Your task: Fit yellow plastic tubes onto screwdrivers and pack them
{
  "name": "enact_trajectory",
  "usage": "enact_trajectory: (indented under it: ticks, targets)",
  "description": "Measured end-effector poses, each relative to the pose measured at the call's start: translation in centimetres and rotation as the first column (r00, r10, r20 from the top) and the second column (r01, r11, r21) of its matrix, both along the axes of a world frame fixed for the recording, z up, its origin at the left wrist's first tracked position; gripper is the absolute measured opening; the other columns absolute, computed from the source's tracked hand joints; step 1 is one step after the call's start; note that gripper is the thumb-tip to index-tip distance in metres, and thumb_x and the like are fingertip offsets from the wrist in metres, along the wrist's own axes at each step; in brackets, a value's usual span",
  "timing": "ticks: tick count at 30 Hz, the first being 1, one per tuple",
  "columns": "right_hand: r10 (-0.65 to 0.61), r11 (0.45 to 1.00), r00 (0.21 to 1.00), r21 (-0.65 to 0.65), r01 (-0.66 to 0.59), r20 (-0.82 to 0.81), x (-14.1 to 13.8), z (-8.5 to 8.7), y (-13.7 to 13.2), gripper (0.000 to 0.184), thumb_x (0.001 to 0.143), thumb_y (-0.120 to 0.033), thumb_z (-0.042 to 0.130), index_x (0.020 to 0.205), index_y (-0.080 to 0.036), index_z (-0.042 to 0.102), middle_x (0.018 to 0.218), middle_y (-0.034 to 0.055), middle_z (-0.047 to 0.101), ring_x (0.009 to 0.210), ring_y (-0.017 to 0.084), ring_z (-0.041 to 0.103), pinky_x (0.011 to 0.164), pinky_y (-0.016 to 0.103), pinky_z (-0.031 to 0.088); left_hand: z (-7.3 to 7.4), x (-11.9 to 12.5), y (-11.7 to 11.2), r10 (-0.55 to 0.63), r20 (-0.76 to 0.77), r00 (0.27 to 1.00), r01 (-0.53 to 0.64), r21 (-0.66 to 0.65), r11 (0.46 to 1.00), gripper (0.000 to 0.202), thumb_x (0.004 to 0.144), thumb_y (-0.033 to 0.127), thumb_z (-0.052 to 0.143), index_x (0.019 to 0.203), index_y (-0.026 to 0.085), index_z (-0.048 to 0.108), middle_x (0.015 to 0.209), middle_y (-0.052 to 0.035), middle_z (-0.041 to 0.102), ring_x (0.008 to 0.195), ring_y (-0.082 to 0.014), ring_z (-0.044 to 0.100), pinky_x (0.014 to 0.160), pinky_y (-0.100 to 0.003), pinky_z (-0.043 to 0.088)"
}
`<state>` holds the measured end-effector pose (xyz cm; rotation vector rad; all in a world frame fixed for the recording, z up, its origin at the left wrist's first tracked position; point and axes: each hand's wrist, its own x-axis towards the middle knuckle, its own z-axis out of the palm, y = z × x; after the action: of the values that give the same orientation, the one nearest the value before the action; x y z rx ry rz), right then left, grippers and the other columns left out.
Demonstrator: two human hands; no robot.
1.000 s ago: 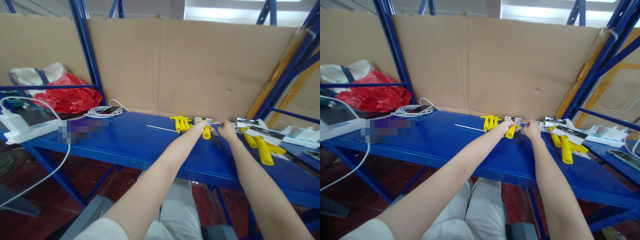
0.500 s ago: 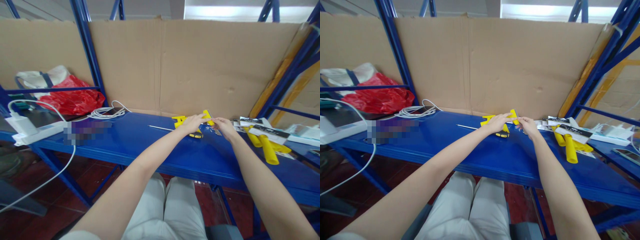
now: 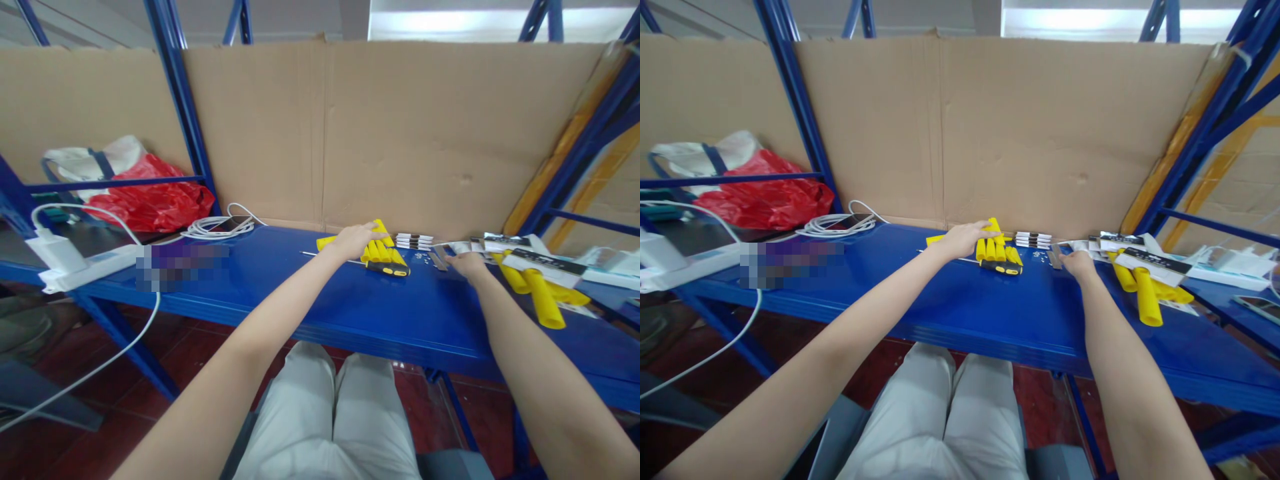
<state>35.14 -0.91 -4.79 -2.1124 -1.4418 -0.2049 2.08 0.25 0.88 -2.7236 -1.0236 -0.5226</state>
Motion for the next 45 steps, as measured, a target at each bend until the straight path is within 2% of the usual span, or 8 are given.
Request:
enact_trajectory:
  ticks: [8, 12, 16, 21, 31, 37, 41, 45]
  targets:
    - [-0.141, 0.979, 0.99, -0.147, 0.141, 0.004, -0.7, -0.2, 0.7, 0.02, 0.08, -0.033, 0.062, 0.069, -0.018, 0.069, 0.072, 0.0122, 0.066, 0.079, 0.029, 0.068, 0.066, 0.035, 0.053, -2.9, -1.8, 0.9, 0.035, 0.052, 0.998, -0.037, 0.032, 0.999, 0.072, 0.082, -0.003, 0.043, 0.143, 0.034, 0.051, 0.153, -0.0007, 0.046, 0.136, -0.0188, 0.048, 0.108, -0.031, 0.041]
    - [-0.154, 0.964, 0.987, -0.213, 0.158, 0.033, -1.2, -0.1, 0.4, 0.024, 0.082, -0.033, 0.062, 0.079, -0.012, 0.072, 0.083, 0.0181, 0.07, 0.089, 0.032, 0.069, 0.07, 0.037, 0.054, -3.4, -2.0, 1.0, 0.023, 0.093, 0.995, -0.023, 0.004, 1.0, 0.07, 0.083, -0.001, 0.044, 0.144, 0.032, 0.05, 0.153, -0.0029, 0.046, 0.136, -0.0201, 0.048, 0.109, -0.031, 0.04]
    - [-0.19, 0.964, 0.98, -0.176, 0.197, 0.057, -1.7, -0.2, 0.0, 0.026, 0.081, -0.036, 0.062, 0.09, -0.014, 0.074, 0.096, 0.0183, 0.071, 0.094, 0.033, 0.067, 0.073, 0.04, 0.053, -3.5, -2.0, 1.0, 0.01, 0.119, 0.993, -0.009, -0.011, 1.0, 0.069, 0.084, 0.0, 0.042, 0.144, 0.031, 0.05, 0.153, -0.0033, 0.046, 0.136, -0.0197, 0.049, 0.109, -0.032, 0.04]
    - [-0.071, 0.982, 0.995, -0.172, 0.083, 0.074, -2.3, 0.1, -0.6, 0.016, 0.075, -0.031, 0.066, 0.084, -0.022, 0.074, 0.09, 0.0089, 0.071, 0.09, 0.028, 0.066, 0.073, 0.037, 0.051, -3.9, -1.9, 1.2, 0.006, 0.109, 0.994, -0.002, -0.042, 0.999, 0.071, 0.082, -0.002, 0.044, 0.143, 0.033, 0.051, 0.151, -0.0018, 0.049, 0.133, -0.0197, 0.051, 0.111, -0.034, 0.04]
    - [-0.022, 0.967, 0.973, -0.243, 0.079, 0.228, -3.9, 0.7, -1.3, 0.016, 0.081, -0.031, 0.062, 0.084, -0.023, 0.076, 0.108, 0.0112, 0.068, 0.113, 0.034, 0.056, 0.09, 0.048, 0.047, -4.9, -1.3, 1.8, -0.015, 0.156, 0.988, 0.032, -0.111, 0.993, 0.068, 0.08, -0.003, 0.046, 0.138, 0.03, 0.056, 0.145, -0.0025, 0.055, 0.132, -0.0183, 0.052, 0.11, -0.033, 0.041]
    - [0.012, 0.971, 0.974, -0.235, 0.043, 0.228, -5.5, 0.7, -1.3, 0.026, 0.086, -0.023, 0.054, 0.097, -0.018, 0.076, 0.119, 0.0181, 0.065, 0.118, 0.038, 0.053, 0.093, 0.055, 0.045, -4.8, -1.2, 1.8, -0.032, 0.165, 0.986, 0.052, -0.115, 0.992, 0.067, 0.08, -0.003, 0.045, 0.139, 0.028, 0.056, 0.146, -0.0033, 0.054, 0.132, -0.0185, 0.052, 0.111, -0.034, 0.04]
    - [0.025, 0.99, 0.96, -0.143, 0.016, 0.279, -6.4, 0.4, -1.0, 0.037, 0.09, -0.019, 0.042, 0.105, -0.012, 0.075, 0.125, 0.0229, 0.062, 0.12, 0.039, 0.051, 0.093, 0.06, 0.043, -4.8, -1.2, 1.8, -0.069, 0.166, 0.984, 0.087, -0.106, 0.991, 0.07, 0.078, -0.004, 0.047, 0.139, 0.03, 0.056, 0.145, -0.0026, 0.055, 0.132, -0.0189, 0.052, 0.112, -0.037, 0.039]
    - [0.187, 0.98, 0.922, -0.125, -0.153, 0.34, -7.2, 0.2, -0.7, 0.045, 0.091, -0.019, 0.037, 0.119, -0.018, 0.072, 0.132, 0.0158, 0.06, 0.127, 0.034, 0.047, 0.1, 0.056, 0.041, -4.8, -1.1, 1.8, -0.077, 0.151, 0.985, 0.093, -0.1, 0.991, 0.071, 0.078, -0.005, 0.047, 0.139, 0.028, 0.055, 0.145, -0.0034, 0.055, 0.132, -0.0187, 0.052, 0.112, -0.037, 0.039]
